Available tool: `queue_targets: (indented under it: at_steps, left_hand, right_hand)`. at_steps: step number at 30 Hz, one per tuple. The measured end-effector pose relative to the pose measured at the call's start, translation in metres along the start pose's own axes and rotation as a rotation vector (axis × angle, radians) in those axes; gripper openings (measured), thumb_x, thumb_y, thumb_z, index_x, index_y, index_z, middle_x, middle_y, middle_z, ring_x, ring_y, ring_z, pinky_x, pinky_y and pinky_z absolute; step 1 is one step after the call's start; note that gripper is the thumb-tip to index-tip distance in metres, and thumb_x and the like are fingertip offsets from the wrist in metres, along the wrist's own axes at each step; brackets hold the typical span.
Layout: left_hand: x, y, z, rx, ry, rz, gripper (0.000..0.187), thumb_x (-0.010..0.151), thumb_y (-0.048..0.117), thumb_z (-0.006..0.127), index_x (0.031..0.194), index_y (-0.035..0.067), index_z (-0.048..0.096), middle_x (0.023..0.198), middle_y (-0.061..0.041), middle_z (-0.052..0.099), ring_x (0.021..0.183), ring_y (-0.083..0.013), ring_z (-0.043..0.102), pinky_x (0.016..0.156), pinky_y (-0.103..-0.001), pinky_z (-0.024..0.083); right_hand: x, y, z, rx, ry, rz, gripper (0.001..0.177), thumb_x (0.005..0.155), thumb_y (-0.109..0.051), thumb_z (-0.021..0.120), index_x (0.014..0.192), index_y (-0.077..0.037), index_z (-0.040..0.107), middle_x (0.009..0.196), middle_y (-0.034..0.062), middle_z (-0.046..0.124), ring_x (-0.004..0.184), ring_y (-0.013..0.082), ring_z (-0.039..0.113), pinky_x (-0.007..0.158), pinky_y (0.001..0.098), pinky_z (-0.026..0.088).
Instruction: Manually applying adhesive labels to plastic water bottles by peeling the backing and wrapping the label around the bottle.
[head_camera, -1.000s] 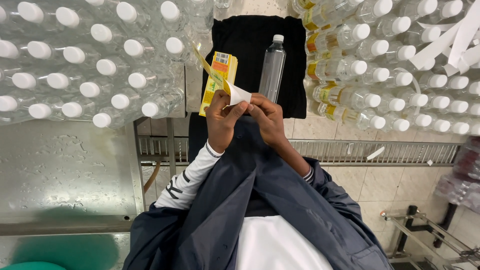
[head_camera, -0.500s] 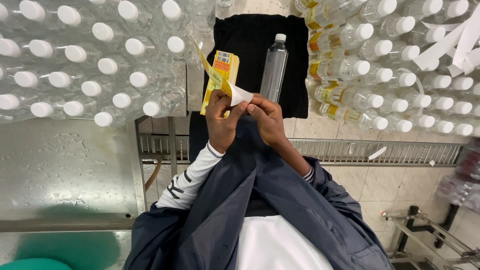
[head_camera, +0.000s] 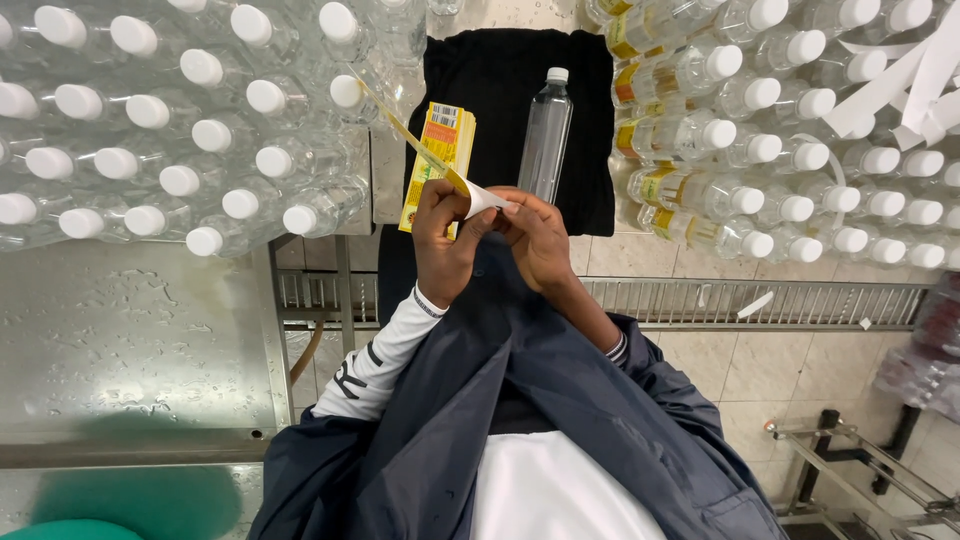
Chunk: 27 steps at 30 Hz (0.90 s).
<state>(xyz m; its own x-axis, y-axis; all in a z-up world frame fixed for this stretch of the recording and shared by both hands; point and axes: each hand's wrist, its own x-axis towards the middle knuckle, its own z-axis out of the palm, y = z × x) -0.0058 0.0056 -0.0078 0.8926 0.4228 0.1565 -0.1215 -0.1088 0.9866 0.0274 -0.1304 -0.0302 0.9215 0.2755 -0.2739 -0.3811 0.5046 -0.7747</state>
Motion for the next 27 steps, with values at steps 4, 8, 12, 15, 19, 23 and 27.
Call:
queue_targets:
  at_steps: [4,8,12,15,19,23,27]
  left_hand:
    - [0.000,0.000,0.000,-0.025,-0.011,-0.035,0.033,0.101,0.016,0.084,0.082,0.005,0.059,0.102,-0.004,0.046,0.087,-0.0201,0.056,0.074,-0.034,0.058]
    - [-0.001,0.001,0.000,-0.041,-0.016,-0.057,0.032,0.101,0.016,0.083,0.082,0.004,0.060,0.103,-0.005,0.046,0.088,-0.0209,0.057,0.077,-0.035,0.059]
    - [0.001,0.003,-0.001,-0.017,-0.047,-0.030,0.033,0.101,0.015,0.083,0.082,0.003,0.059,0.103,-0.005,0.047,0.088,-0.0201,0.057,0.074,-0.034,0.058]
    - [0.004,0.005,-0.004,-0.029,-0.086,-0.021,0.030,0.101,0.014,0.082,0.083,0.002,0.061,0.105,-0.006,0.048,0.088,-0.0199,0.059,0.074,-0.033,0.059]
    - [0.005,-0.001,-0.007,-0.070,-0.124,-0.042,0.030,0.103,0.018,0.082,0.087,-0.001,0.065,0.108,-0.008,0.051,0.091,-0.0208,0.062,0.075,-0.034,0.061]
    - [0.003,-0.004,-0.011,-0.166,-0.165,-0.108,0.023,0.103,0.018,0.081,0.092,-0.001,0.073,0.112,-0.008,0.053,0.093,-0.0188,0.064,0.079,-0.034,0.064]
    - [-0.006,-0.024,-0.029,-0.319,-0.244,-0.278,0.030,0.104,0.027,0.077,0.105,-0.002,0.068,0.118,-0.014,0.055,0.106,-0.0239,0.064,0.085,-0.039,0.064]
  right_hand:
    - [-0.001,-0.007,0.002,-0.041,-0.070,-0.022,0.032,0.102,-0.003,0.065,0.125,0.018,0.070,0.123,0.0278,0.072,0.093,0.0235,0.077,0.083,0.0374,0.066]
    - [0.002,0.000,-0.009,-0.124,-0.103,-0.058,0.033,0.098,0.001,0.071,0.126,0.019,0.069,0.123,0.0303,0.072,0.096,0.0249,0.075,0.084,0.0371,0.065]
    - [0.001,-0.007,-0.003,-0.052,-0.074,-0.011,0.028,0.100,0.001,0.067,0.123,0.019,0.071,0.118,0.0279,0.072,0.092,0.0238,0.075,0.083,0.0381,0.066]
    - [0.002,-0.010,-0.002,0.005,-0.024,0.052,0.026,0.100,0.001,0.067,0.118,0.019,0.071,0.114,0.0279,0.072,0.088,0.0252,0.076,0.082,0.0398,0.066]
    - [0.006,0.003,-0.019,0.013,-0.003,0.087,0.025,0.101,-0.001,0.067,0.116,0.017,0.072,0.112,0.0260,0.073,0.087,0.0244,0.076,0.083,0.0401,0.067]
    - [0.012,0.029,-0.052,-0.016,0.010,0.087,0.023,0.102,0.000,0.065,0.117,0.016,0.071,0.104,0.0257,0.075,0.086,0.0291,0.078,0.081,0.0403,0.067]
    - [0.021,0.000,-0.050,-0.139,0.114,-0.055,0.021,0.102,-0.006,0.066,0.116,0.008,0.072,0.097,0.0175,0.074,0.085,0.0250,0.077,0.080,0.0371,0.068]
